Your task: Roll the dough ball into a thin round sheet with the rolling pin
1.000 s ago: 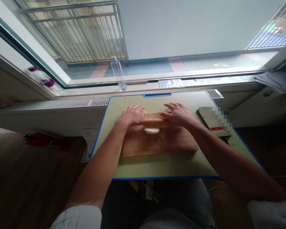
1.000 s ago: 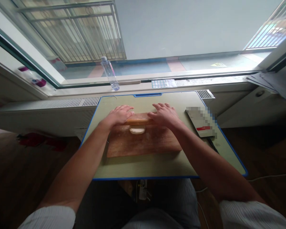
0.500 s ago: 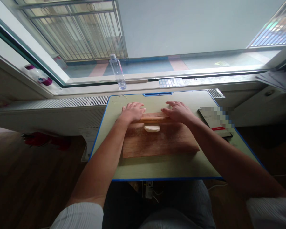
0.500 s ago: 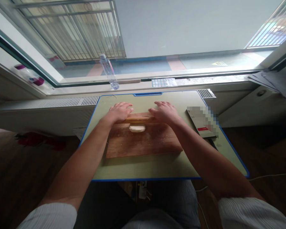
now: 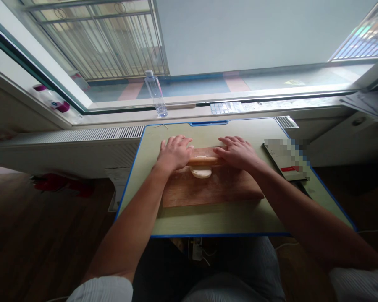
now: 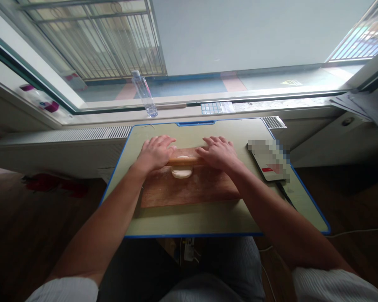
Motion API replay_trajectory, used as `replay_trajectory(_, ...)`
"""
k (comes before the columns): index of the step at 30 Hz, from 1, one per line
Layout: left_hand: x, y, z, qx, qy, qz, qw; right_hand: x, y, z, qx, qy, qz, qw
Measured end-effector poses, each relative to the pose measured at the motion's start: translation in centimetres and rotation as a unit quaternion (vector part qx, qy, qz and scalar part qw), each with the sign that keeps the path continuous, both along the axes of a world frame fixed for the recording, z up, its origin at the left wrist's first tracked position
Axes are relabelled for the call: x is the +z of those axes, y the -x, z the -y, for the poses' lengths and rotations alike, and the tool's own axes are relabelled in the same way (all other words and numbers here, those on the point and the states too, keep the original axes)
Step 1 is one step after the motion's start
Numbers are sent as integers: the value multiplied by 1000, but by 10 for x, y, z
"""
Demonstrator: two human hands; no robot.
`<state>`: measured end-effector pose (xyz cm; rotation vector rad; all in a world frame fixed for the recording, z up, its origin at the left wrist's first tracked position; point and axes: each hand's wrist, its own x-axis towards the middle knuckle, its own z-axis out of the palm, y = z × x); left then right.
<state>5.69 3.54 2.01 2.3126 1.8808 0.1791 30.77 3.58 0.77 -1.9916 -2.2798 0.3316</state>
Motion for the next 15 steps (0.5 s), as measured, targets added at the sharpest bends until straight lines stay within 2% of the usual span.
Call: replay_trajectory(15, 2, -5, 31, 14, -47, -6, 999, 0, 2, 24, 6, -42, 28, 999)
